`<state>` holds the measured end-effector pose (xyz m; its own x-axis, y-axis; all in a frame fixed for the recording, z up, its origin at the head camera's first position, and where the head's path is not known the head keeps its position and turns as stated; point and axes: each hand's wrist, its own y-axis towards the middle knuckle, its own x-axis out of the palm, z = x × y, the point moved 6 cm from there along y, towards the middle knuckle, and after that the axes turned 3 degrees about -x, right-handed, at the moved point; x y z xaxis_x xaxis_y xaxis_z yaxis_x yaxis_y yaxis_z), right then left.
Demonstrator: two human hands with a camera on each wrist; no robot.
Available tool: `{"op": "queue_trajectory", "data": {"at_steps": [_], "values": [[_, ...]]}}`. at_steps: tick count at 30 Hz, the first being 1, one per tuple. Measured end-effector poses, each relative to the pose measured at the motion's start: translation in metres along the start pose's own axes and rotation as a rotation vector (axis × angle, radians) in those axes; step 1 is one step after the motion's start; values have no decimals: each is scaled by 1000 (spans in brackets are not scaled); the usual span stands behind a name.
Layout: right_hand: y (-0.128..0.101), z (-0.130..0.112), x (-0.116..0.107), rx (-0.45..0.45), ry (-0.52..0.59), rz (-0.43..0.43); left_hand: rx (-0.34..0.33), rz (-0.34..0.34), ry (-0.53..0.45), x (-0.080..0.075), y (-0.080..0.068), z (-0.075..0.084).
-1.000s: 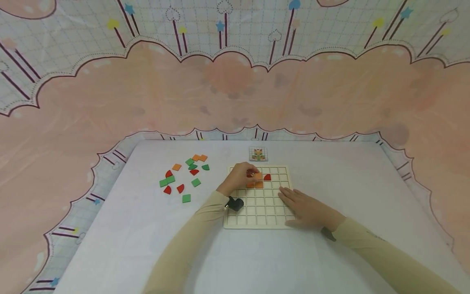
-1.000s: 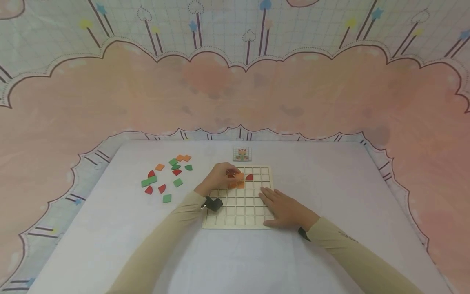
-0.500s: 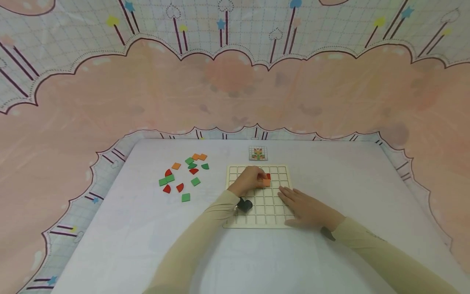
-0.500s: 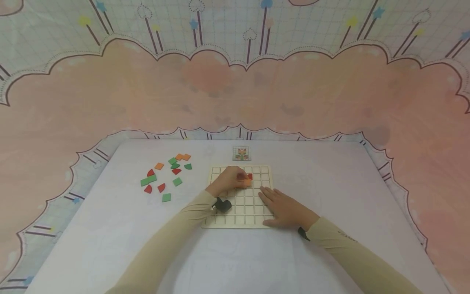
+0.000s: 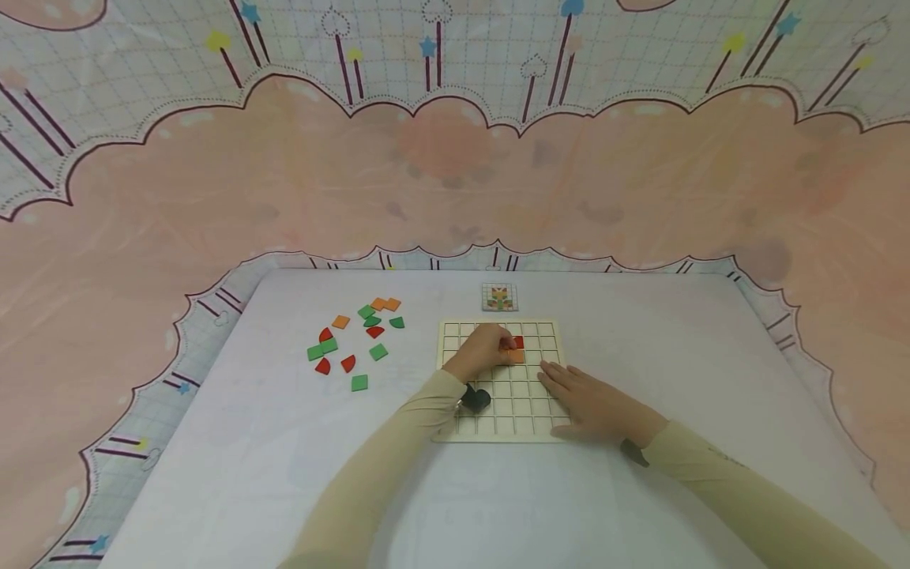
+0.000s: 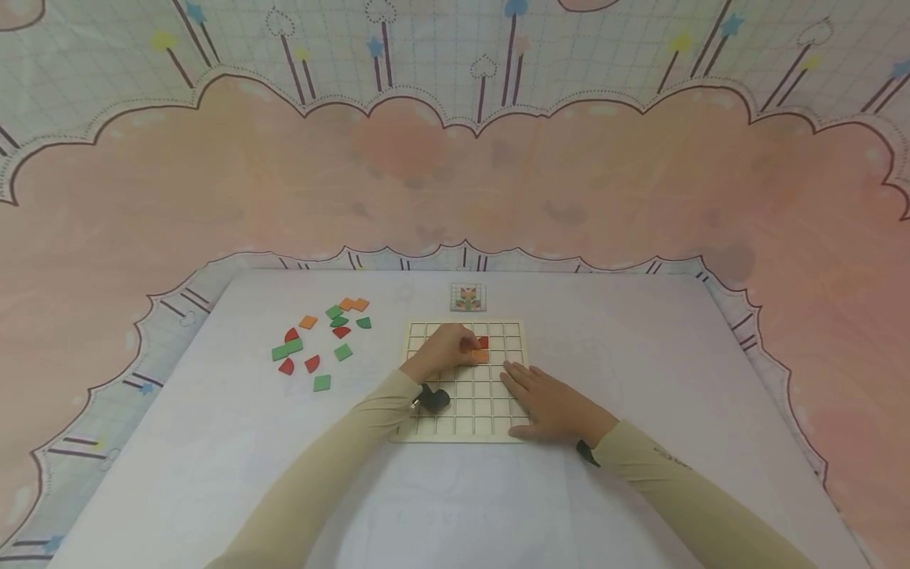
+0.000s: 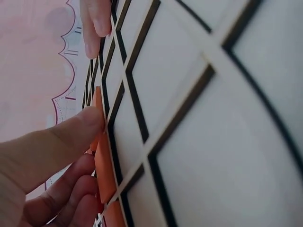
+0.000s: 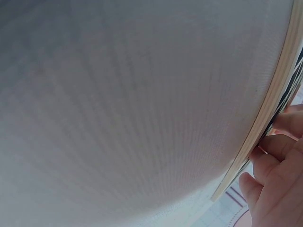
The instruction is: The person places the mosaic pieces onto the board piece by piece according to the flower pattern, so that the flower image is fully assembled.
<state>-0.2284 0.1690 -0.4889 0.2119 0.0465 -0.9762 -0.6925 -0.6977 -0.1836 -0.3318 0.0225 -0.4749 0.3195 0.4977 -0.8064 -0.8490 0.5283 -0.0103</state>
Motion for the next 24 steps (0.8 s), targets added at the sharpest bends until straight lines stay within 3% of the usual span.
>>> {"op": "queue_trajectory", "data": {"at_steps": [16, 20, 24], "values": [[0, 0, -1, 2, 16, -21, 0, 5, -19, -1, -3, -8], [0, -1, -2, 1, 22, -17, -21, 15, -87, -10, -10, -19], [-1, -1, -3, 9, 26, -17, -60, 51, -132, -32, -19, -38]]}}
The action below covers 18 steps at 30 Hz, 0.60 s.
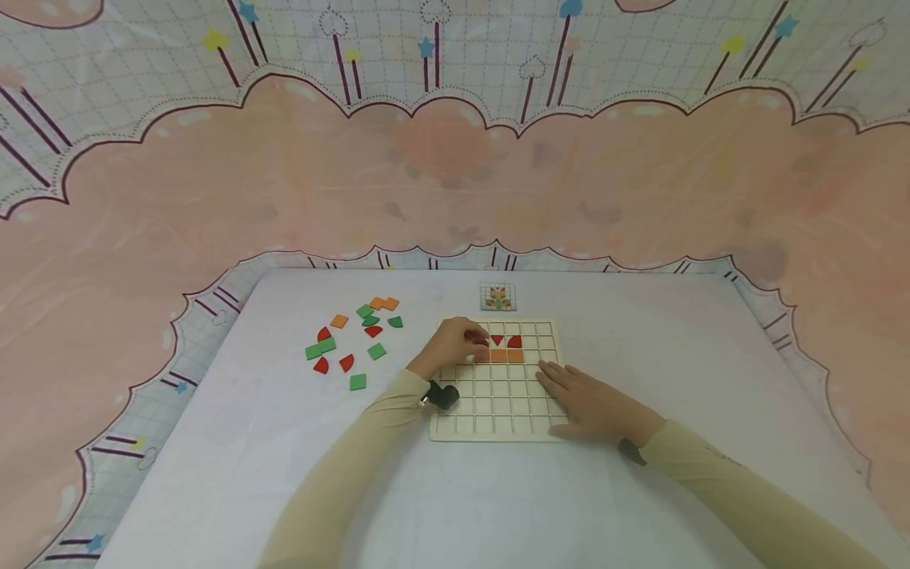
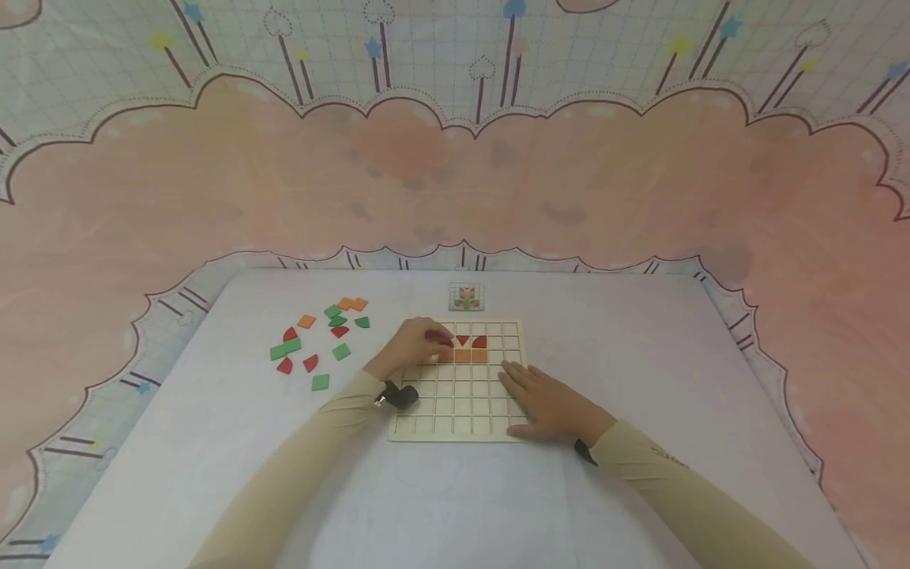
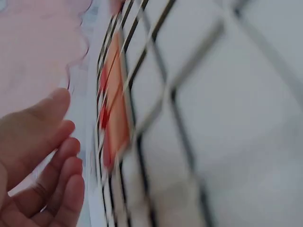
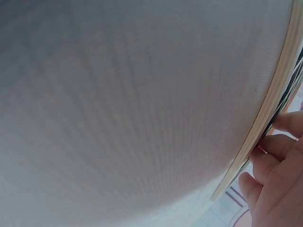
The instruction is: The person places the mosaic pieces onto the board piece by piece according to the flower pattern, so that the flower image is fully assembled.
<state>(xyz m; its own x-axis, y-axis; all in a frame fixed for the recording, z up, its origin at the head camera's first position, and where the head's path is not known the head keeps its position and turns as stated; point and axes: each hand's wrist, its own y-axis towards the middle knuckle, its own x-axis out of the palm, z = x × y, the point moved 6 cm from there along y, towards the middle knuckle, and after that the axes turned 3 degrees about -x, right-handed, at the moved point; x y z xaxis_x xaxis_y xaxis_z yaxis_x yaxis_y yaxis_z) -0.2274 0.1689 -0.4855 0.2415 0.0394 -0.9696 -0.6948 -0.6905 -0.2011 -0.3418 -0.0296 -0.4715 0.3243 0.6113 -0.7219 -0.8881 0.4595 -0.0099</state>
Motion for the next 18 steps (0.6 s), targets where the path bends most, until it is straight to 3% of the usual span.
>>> {"op": "queue_trajectory", "data": {"at_steps": [7, 11, 18], "values": [[0, 1, 0, 7, -9, 2, -80, 111, 16, -63, -9, -43], [0, 1, 1, 10, -15, -6, -150, 134, 38, -96, -9, -71], [0, 1, 1, 32, -4, -18, -209, 149, 51, -131, -10, -102]]}}
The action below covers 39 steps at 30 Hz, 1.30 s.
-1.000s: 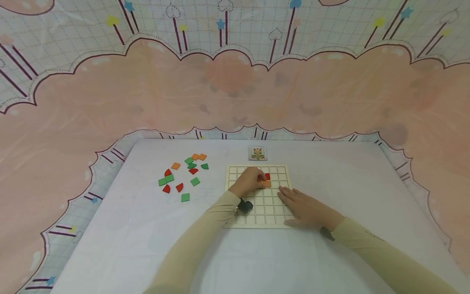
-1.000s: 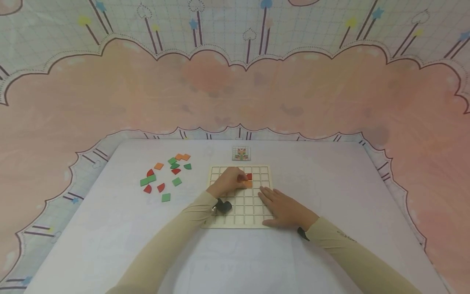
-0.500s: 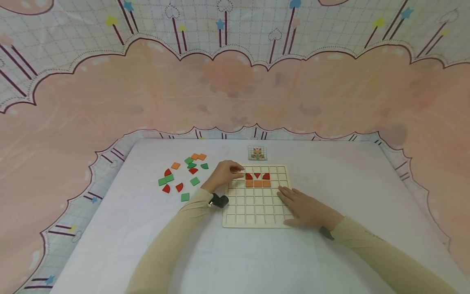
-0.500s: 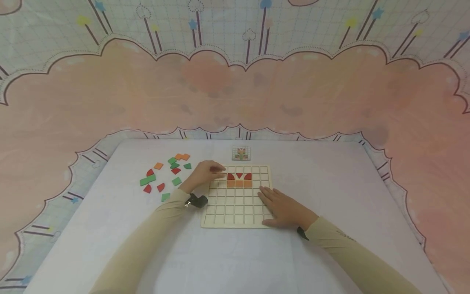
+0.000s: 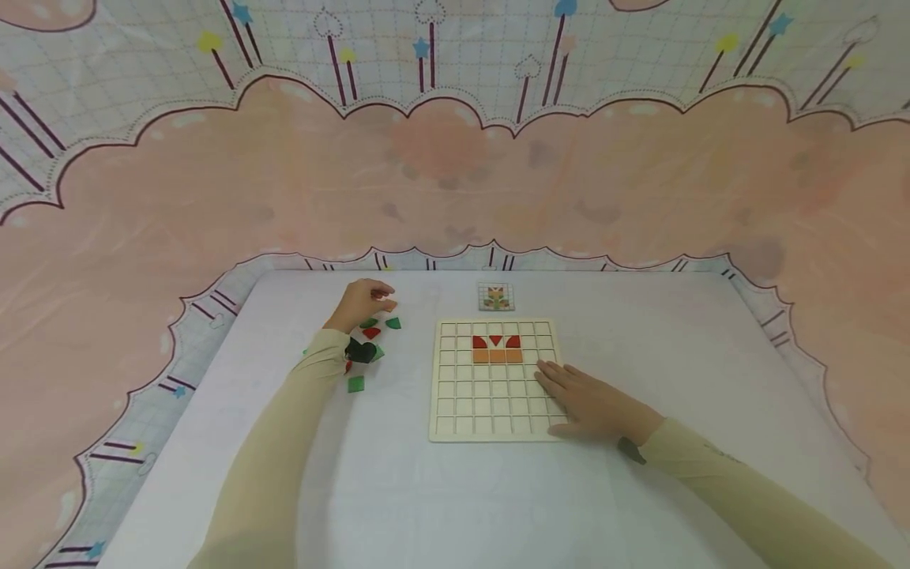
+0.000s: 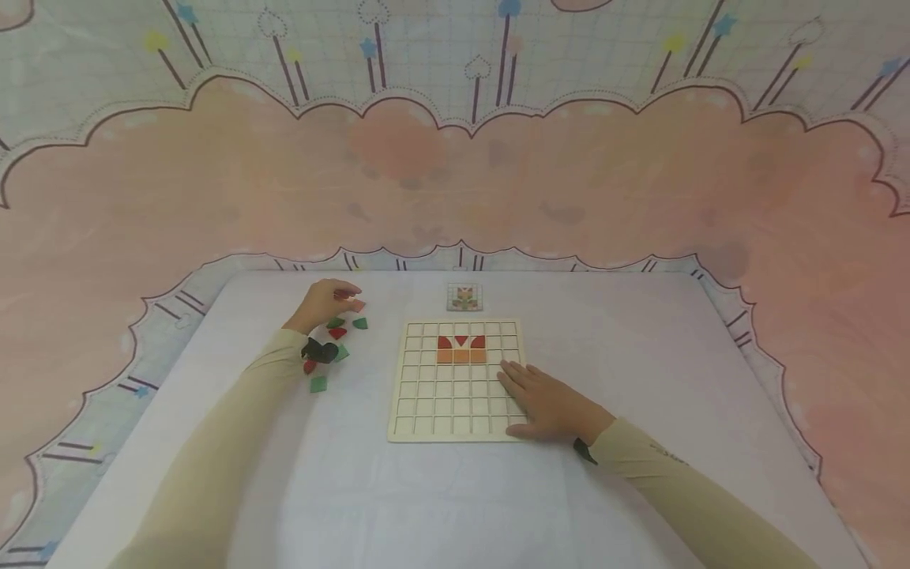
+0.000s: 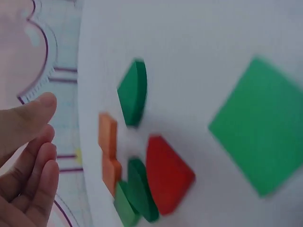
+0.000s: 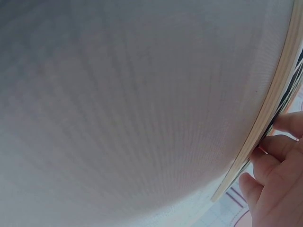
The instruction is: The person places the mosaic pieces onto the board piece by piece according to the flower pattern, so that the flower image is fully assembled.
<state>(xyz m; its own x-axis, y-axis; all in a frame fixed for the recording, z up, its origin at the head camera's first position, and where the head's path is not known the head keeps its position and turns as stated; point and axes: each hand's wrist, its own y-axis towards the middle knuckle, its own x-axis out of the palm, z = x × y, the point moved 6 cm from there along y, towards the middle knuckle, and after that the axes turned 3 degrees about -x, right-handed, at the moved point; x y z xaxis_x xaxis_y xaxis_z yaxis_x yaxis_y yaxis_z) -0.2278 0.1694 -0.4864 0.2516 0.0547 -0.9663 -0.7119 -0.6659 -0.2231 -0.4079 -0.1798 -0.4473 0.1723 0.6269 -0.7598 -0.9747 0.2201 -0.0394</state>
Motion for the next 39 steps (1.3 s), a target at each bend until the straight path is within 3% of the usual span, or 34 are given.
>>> {"op": "queue_trajectory", "data": {"at_steps": [7, 16, 23, 27, 39], "values": [[1, -4, -1, -21, 5, 9, -120, 31, 39, -6, 5, -32], [2, -4, 0, -17, 4, 3, -191, 71, 35, -1, 1, -38], [3, -4, 1, -9, 16, -2, -155, 39, -13, 3, 6, -44], [2, -4, 0, -11, 7, 2, -180, 24, -28, 4, 7, -51], [2, -3, -2, -12, -4, -1, -204, 61, 0, 2, 3, -47]]}}
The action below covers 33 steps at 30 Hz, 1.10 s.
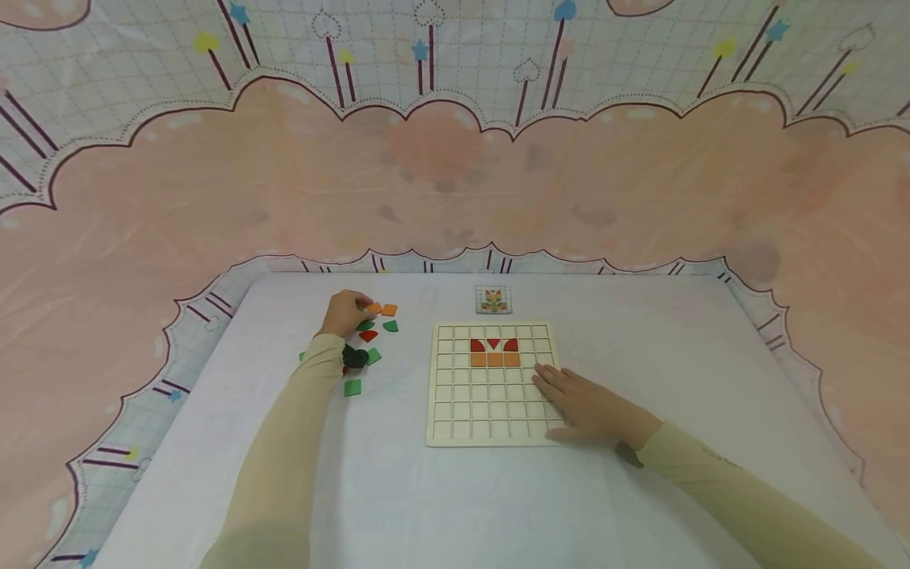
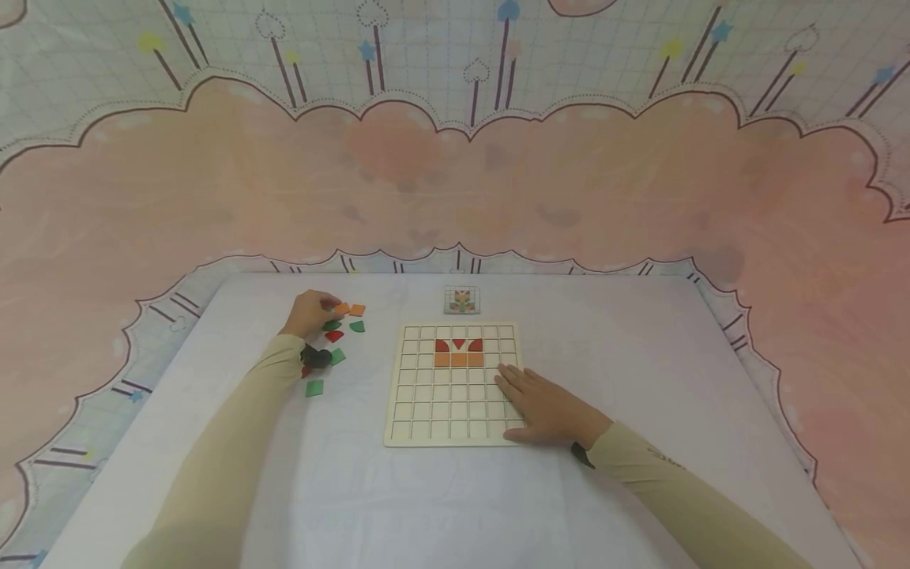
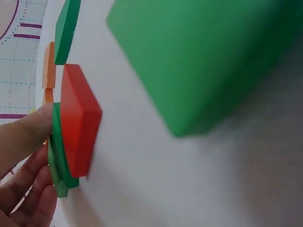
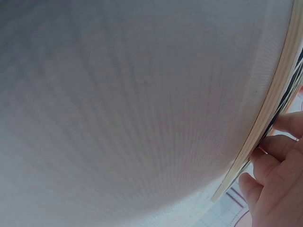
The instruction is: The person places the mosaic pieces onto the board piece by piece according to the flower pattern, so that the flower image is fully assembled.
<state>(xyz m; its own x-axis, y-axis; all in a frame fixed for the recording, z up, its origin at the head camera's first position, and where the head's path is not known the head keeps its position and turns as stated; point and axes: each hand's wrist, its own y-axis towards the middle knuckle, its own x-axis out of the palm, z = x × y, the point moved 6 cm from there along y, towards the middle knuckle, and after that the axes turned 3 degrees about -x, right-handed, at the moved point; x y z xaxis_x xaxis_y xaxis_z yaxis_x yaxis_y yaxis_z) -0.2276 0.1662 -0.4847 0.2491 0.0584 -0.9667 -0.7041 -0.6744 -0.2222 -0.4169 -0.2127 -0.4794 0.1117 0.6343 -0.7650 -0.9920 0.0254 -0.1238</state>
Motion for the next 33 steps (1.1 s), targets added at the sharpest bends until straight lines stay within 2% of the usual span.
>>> {"op": "queue_trajectory", "data": {"at_steps": [7, 11, 15, 19, 24, 28, 33], "values": [[0, 0, 2, 0, 5, -1, -17, -4, -14, -2, -4, 0], [0, 1, 3, 0, -3, 1, 12, 9, -40, -2, -8, 5], [0, 2, 3, -3, -13, 10, 71, 15, -22, -3, -18, 21], [-1, 3, 3, -1, -24, 11, 141, 15, 27, 3, -32, 45], [0, 4, 5, 18, -30, -8, 254, 12, 53, 25, -52, 74], [0, 4, 5, 7, -35, -1, 320, -8, 46, 47, -70, 93], [0, 4, 5, 2, -36, 3, 347, -83, 13, 76, -92, 116]]}}
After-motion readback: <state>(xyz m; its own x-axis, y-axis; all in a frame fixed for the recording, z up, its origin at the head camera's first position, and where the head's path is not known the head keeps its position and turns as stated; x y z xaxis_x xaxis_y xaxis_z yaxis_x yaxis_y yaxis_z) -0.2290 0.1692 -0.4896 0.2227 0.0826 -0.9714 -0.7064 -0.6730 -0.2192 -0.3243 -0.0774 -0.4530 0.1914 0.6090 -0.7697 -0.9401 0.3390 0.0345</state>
